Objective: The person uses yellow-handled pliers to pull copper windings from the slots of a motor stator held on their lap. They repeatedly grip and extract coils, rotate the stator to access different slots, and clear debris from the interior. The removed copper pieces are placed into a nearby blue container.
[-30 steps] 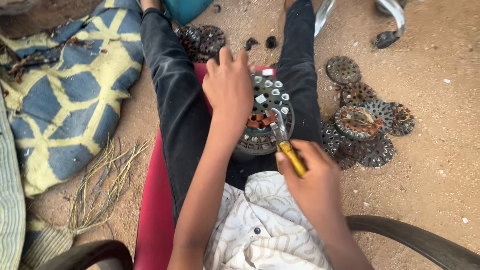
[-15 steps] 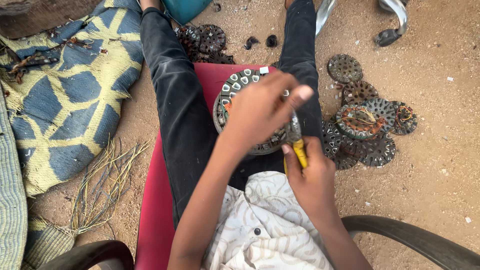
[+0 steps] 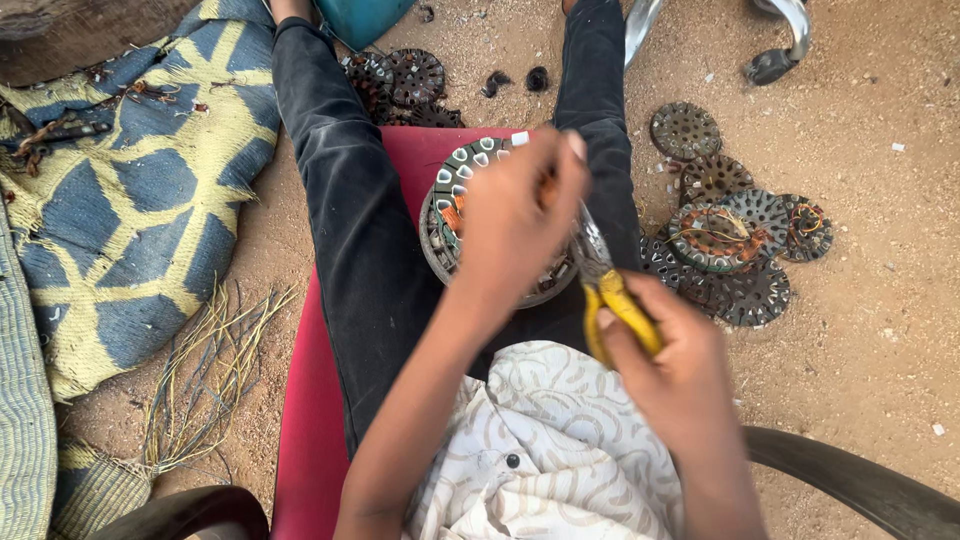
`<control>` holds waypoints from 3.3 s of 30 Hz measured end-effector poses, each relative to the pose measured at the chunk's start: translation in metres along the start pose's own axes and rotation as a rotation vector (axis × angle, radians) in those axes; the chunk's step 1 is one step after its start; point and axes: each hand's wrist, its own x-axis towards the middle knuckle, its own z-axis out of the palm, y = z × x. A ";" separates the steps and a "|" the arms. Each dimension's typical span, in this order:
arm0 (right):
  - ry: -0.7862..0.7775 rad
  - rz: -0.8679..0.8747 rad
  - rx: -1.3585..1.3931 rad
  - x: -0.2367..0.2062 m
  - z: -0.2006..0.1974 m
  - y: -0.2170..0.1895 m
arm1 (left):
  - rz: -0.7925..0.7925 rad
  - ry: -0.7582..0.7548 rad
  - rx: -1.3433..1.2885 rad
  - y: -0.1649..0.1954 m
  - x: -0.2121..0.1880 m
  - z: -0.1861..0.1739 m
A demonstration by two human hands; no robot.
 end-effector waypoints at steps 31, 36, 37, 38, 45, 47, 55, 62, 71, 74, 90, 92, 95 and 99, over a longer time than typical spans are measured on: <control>0.028 -0.211 -0.504 0.053 0.017 0.009 | 0.011 -0.529 0.208 -0.055 0.030 -0.019; 0.054 -0.163 -0.313 0.052 0.021 0.030 | -0.019 -0.414 0.200 -0.048 0.025 -0.020; 0.059 -0.121 -0.249 0.052 0.021 0.032 | 0.041 -0.412 0.138 -0.047 0.025 -0.021; 0.065 -0.084 -0.185 0.051 0.022 0.033 | 0.104 -0.409 0.076 -0.047 0.026 -0.023; 0.044 -0.110 0.050 0.044 0.031 0.029 | 0.130 -0.610 0.077 -0.051 0.028 -0.023; 0.015 -0.098 0.092 0.042 0.032 0.026 | 0.229 -0.528 -0.012 -0.056 0.028 -0.023; 0.084 -0.010 -0.144 0.016 0.010 0.000 | -0.045 -0.189 -0.107 -0.071 0.028 -0.021; -0.003 -0.040 -0.448 0.007 0.001 -0.027 | 0.128 -0.178 -0.038 -0.068 0.028 -0.018; -0.115 -0.127 -0.776 0.020 -0.006 -0.066 | 0.128 -0.284 -0.025 -0.075 0.033 -0.015; -0.122 -0.107 -0.862 0.026 -0.005 -0.080 | 0.130 -0.324 -0.006 -0.075 0.031 -0.013; 0.056 -0.244 -0.574 0.025 0.050 -0.012 | 0.107 -0.405 -0.019 -0.075 0.032 -0.013; 0.094 -0.212 -0.582 0.027 0.050 -0.004 | 0.159 -0.373 -0.028 -0.069 0.031 -0.017; 0.067 -0.155 -0.450 0.030 0.047 -0.005 | 0.207 -0.215 -0.055 -0.052 0.028 -0.020; 0.078 -0.121 -0.423 0.026 0.041 -0.015 | 0.118 -0.075 -0.046 -0.021 0.011 -0.009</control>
